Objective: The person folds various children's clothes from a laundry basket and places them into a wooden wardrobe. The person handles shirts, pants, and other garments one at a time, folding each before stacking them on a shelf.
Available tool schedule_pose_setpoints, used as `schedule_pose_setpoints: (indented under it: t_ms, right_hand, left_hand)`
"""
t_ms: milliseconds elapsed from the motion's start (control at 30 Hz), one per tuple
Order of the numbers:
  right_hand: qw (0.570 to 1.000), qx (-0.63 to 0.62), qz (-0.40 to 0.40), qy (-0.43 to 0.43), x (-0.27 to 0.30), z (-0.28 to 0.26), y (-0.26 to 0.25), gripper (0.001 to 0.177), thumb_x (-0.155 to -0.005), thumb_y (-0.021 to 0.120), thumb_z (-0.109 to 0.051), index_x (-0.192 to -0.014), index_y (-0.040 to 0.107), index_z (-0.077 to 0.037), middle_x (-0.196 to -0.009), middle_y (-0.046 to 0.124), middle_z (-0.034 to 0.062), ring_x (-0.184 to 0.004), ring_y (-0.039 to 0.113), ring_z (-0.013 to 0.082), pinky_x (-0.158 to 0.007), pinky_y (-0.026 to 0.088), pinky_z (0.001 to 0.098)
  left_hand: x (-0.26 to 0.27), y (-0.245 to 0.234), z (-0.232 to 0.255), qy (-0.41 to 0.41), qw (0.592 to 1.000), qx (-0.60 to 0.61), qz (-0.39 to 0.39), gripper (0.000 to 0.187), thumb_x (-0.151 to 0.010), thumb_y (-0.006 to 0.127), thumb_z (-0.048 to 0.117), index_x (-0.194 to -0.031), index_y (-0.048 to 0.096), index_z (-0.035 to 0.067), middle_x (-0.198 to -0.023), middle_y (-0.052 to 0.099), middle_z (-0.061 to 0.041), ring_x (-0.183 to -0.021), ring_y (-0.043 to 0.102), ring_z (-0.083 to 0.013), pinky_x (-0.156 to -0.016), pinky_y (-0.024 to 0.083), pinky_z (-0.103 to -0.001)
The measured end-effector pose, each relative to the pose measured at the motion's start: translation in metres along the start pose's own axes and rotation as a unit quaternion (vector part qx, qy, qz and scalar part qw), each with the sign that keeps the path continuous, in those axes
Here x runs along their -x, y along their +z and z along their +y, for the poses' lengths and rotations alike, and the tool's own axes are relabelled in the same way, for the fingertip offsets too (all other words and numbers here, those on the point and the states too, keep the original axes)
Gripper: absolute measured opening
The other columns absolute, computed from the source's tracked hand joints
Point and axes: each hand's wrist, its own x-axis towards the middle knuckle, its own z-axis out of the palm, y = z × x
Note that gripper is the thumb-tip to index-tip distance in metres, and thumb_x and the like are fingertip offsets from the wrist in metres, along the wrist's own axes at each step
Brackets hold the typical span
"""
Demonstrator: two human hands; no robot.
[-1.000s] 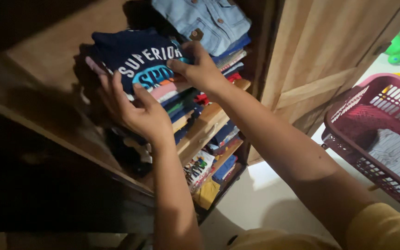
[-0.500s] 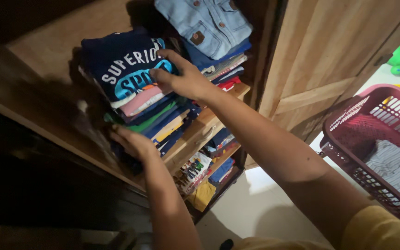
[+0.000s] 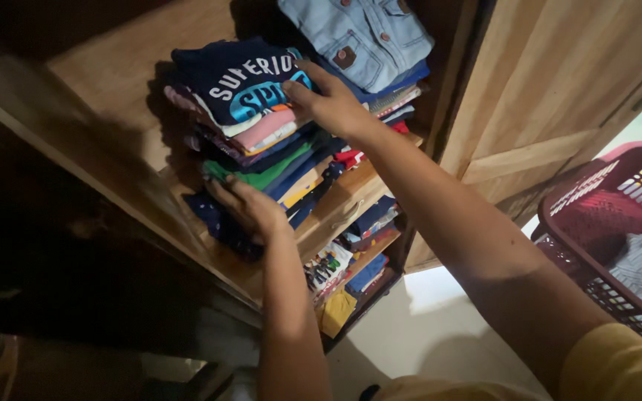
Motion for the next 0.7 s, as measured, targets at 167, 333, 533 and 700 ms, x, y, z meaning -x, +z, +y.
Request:
schedule_pose_setpoints:
  t_ms: [167, 333, 533, 700]
  right_hand:
    - [0.997, 0.066, 0.041, -0.018, 0.023, -0.010, -0.011, 0.054, -0.105, 0.052, -0.038, -0.149, 0.049, -0.006, -0.119, 0.071, 0.0099, -0.108, 0.066, 0.0169, -0.092, 0.054, 0.0307]
    - [0.990, 0.092, 0.093, -0.059, 0.058, -0.013, -0.040, 0.051, -0.109, 0.048, -0.042, -0.141, 0.059, -0.004, -0.129, 0.069, 0.0096, -0.121, 0.061, 0.0187, -0.103, 0.047, 0.0320]
    - [0.991, -0.046, 0.124, -0.005, 0.135, -0.010, -0.102, 0.043, -0.107, 0.048, -0.038, -0.132, 0.063, -0.006, -0.128, 0.069, 0.0075, -0.113, 0.064, 0.0190, -0.093, 0.052, 0.0334]
    - [0.977, -0.061, 0.203, 0.007, 0.216, -0.007, -0.167, 0.039, -0.108, 0.048, -0.032, -0.132, 0.063, -0.005, -0.126, 0.071, 0.0075, -0.114, 0.067, 0.0196, -0.095, 0.053, 0.0338]
  left_hand:
    - [0.014, -0.008, 0.003, 0.117, 0.979, -0.120, 0.115, 0.063, -0.109, 0.035, 0.048, -0.159, 0.037, 0.010, -0.166, 0.031, -0.023, -0.153, 0.027, -0.0429, -0.118, 0.017, -0.061]
    - [0.082, -0.005, 0.001, 0.317, 0.940, -0.092, 0.080, 0.060, -0.113, 0.030, 0.048, -0.158, 0.043, 0.009, -0.169, 0.036, -0.020, -0.159, 0.024, -0.0435, -0.126, 0.012, -0.063]
    - [0.178, 0.021, -0.001, 0.389, 0.916, -0.032, -0.087, 0.056, -0.115, 0.030, 0.044, -0.157, 0.044, 0.010, -0.168, 0.038, -0.017, -0.160, 0.028, -0.0408, -0.128, 0.016, -0.060]
    - [0.253, 0.055, -0.003, 0.357, 0.897, 0.014, -0.260, 0.056, -0.113, 0.032, 0.041, -0.158, 0.044, 0.009, -0.170, 0.032, -0.020, -0.158, 0.022, -0.0434, -0.128, 0.013, -0.062]
